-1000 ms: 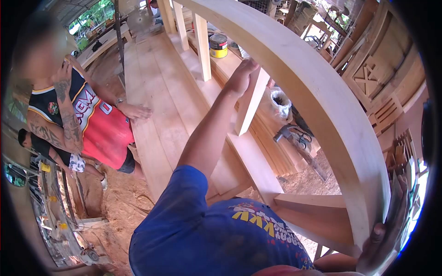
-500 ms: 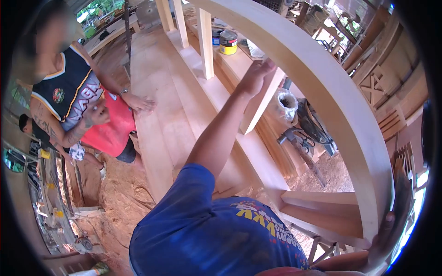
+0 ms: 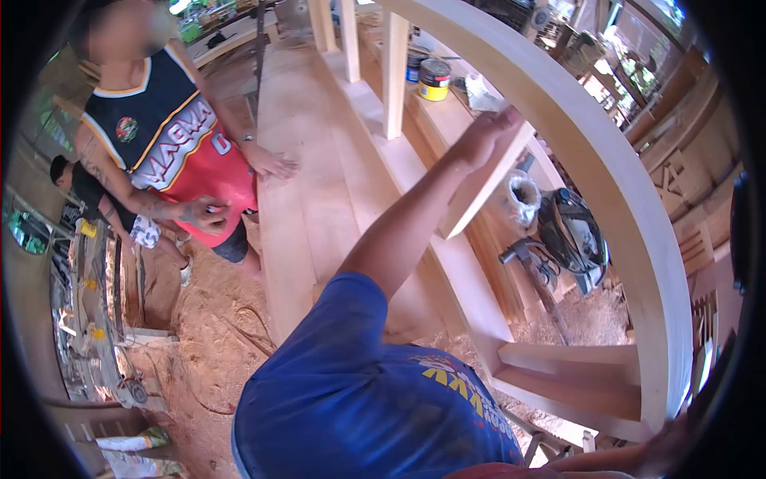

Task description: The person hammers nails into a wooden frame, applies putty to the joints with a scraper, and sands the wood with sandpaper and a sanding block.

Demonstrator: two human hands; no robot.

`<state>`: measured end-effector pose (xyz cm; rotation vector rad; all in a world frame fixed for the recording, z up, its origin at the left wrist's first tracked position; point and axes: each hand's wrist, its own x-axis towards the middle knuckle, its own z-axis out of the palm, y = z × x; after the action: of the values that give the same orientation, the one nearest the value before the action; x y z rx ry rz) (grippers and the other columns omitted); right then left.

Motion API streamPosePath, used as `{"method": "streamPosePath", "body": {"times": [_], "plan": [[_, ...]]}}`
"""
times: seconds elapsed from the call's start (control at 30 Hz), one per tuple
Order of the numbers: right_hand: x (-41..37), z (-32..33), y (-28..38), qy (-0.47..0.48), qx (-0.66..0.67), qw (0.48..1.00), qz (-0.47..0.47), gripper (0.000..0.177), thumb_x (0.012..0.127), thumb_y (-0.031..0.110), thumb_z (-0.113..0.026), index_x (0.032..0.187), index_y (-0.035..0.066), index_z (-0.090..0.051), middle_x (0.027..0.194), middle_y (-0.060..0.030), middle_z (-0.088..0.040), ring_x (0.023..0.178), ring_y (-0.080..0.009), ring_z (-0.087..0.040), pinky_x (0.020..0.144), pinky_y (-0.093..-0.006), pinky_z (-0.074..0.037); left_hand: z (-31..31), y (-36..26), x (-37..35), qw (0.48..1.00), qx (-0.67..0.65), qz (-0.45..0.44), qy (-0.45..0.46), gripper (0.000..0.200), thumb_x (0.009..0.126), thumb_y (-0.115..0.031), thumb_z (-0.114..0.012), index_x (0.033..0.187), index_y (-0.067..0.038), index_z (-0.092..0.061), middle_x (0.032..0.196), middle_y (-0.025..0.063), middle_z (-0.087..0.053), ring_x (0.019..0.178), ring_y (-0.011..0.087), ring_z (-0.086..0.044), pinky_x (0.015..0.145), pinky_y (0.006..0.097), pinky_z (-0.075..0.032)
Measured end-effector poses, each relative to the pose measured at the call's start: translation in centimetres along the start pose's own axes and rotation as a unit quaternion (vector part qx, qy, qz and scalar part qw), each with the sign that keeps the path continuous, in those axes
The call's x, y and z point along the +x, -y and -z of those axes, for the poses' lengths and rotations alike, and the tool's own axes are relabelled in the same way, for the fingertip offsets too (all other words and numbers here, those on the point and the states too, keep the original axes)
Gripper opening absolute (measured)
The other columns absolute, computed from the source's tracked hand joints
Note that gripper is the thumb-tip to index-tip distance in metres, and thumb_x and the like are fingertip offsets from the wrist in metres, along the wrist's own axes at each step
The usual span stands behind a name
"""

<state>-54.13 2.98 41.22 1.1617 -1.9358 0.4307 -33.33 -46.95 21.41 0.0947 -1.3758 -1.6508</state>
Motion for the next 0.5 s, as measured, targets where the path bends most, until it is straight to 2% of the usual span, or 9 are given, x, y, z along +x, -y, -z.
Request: {"method": "streamPosePath", "body": {"times": [0.1,0.17,0.2,0.23,0.3,0.4,0.5], "plan": [[-0.8,-0.8,1.6,-0.036,0.007,0.999,-0.036,0.061,0.109,0.05,-0.031,0.152,0.011,-0.051,0.153,-0.0143,-0.053,0.141,-0.0359,-0.048,0.115,-0.0564,-0.037,0.2,-0.2,-0.4,1.0,0.013,0.0,0.001,0.069,0.102,-0.066,-0.055,0.113,0.0,-0.069,0.086,0.01,-0.072,0.073,0.0178,-0.071,0.071,0.0327,-0.058],[-1.0,-1.0,1.8,-0.049,0.016,0.998,-0.045,0.06,0.109,0.049,-0.032,0.151,0.01,-0.052,0.152,-0.0148,-0.054,0.14,-0.0359,-0.049,0.114,-0.0557,-0.038,0.7,0.8,-1.3,0.999,0.022,0.03,-0.022,0.074,0.1,-0.071,-0.054,0.113,0.0,-0.071,0.089,0.0097,-0.073,0.076,0.0166,-0.071,0.073,0.0316,-0.057],[-1.1,-1.0,2.0,-0.053,0.021,0.997,-0.053,0.06,0.109,0.048,-0.033,0.151,0.01,-0.052,0.151,-0.0151,-0.054,0.139,-0.0359,-0.05,0.114,-0.0554,-0.039,2.2,2.0,-2.0,0.997,0.031,0.066,0.02,0.079,0.096,-0.075,-0.055,0.117,0.0,-0.071,0.093,0.009,-0.073,0.082,0.0154,-0.071,0.077,0.0304,-0.057],[-1.1,-1.1,2.1,-0.057,0.023,0.996,-0.058,0.059,0.109,0.048,-0.033,0.15,0.01,-0.052,0.15,-0.0153,-0.055,0.138,-0.036,-0.05,0.113,-0.0551,-0.039,2.4,2.3,-2.8,0.997,0.039,0.066,0.023,0.082,0.094,-0.078,-0.057,0.119,0.0,-0.07,0.096,0.0074,-0.073,0.088,0.014,-0.07,0.08,0.0294,-0.056],[-1.4,-1.1,2.1,-0.061,0.024,0.995,-0.069,0.058,0.109,0.046,-0.034,0.149,0.009,-0.053,0.149,-0.0159,-0.055,0.136,-0.036,-0.051,0.112,-0.0544,-0.04,1.9,3.3,-3.6,0.998,0.055,0.024,-0.007,0.084,0.094,-0.081,-0.05,0.107,0.0,-0.07,0.089,0.0096,-0.072,0.082,0.0185,-0.071,0.075,0.0322,-0.056],[-1.6,-1.2,2.2,-0.063,0.023,0.995,-0.079,0.056,0.11,0.044,-0.035,0.148,0.007,-0.053,0.147,-0.0167,-0.056,0.134,-0.036,-0.053,0.11,-0.0534,-0.041,2.2,4.0,-3.7,0.999,0.023,0.036,0.003,0.073,0.099,-0.073,-0.054,0.11,-0.003,-0.07,0.093,0.002,-0.07,0.087,0.0113,-0.064,0.079,0.0288,-0.052],[-2.1,-0.9,2.3,-0.066,0.021,0.994,-0.088,0.054,0.11,0.042,-0.037,0.147,0.006,-0.054,0.146,-0.0175,-0.057,0.132,-0.0361,-0.054,0.108,-0.0524,-0.043,1.7,3.9,-3.8,0.999,0.016,0.033,-0.027,0.066,0.104,-0.067,-0.05,0.105,-0.004,-0.069,0.091,0.0,-0.068,0.086,0.0092,-0.061,0.079,0.0286,-0.051]]}}
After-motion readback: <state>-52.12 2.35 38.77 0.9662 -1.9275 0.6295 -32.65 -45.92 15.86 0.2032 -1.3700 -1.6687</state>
